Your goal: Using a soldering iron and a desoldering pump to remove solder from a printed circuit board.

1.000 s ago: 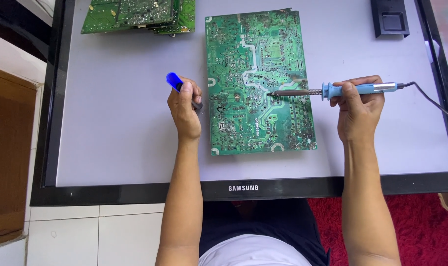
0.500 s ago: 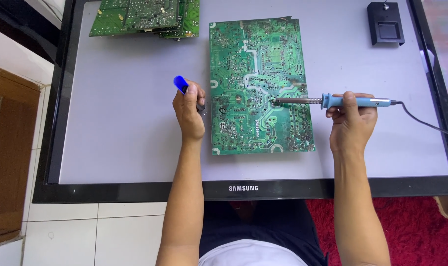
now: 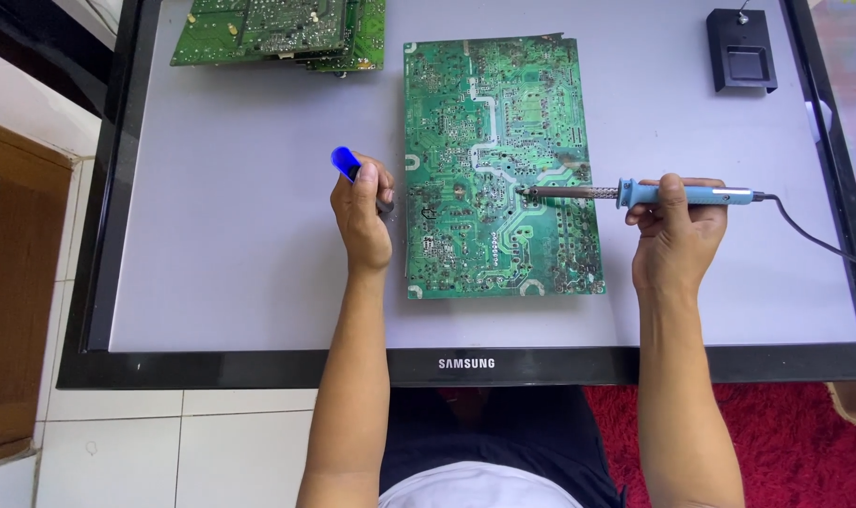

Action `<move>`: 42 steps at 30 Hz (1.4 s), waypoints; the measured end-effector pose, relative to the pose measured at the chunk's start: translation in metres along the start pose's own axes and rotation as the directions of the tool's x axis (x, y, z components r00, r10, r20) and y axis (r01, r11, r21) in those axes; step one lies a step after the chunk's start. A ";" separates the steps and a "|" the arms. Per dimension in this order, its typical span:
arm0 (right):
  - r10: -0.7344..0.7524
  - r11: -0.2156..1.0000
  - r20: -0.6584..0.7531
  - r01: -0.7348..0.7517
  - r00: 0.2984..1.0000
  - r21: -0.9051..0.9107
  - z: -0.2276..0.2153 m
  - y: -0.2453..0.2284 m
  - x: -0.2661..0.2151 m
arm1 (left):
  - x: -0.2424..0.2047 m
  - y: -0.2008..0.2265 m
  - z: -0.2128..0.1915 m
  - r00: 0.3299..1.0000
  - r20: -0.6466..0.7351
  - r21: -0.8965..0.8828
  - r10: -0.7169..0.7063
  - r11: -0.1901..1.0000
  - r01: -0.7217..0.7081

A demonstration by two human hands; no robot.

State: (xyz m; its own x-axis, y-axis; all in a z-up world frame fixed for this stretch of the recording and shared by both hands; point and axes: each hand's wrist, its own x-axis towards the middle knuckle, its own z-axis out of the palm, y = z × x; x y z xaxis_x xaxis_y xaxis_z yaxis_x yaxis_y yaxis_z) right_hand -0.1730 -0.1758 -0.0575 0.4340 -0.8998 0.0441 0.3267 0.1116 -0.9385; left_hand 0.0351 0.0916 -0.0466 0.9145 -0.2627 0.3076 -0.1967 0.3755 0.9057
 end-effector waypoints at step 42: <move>-0.022 0.988 -0.223 -0.014 0.975 -0.156 0.027 -0.015 -0.003 | 0.002 0.003 -0.005 1.000 0.001 -0.042 -0.017 0.999 0.017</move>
State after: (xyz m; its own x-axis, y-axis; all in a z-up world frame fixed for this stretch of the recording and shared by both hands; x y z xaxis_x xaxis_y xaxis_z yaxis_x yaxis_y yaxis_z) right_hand -0.1565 -0.1630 -0.0341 0.2284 -0.9735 -0.0131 0.1863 0.0569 -0.9809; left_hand 0.0384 0.0964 -0.0451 0.9173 -0.2701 0.2927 -0.1662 0.4082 0.8976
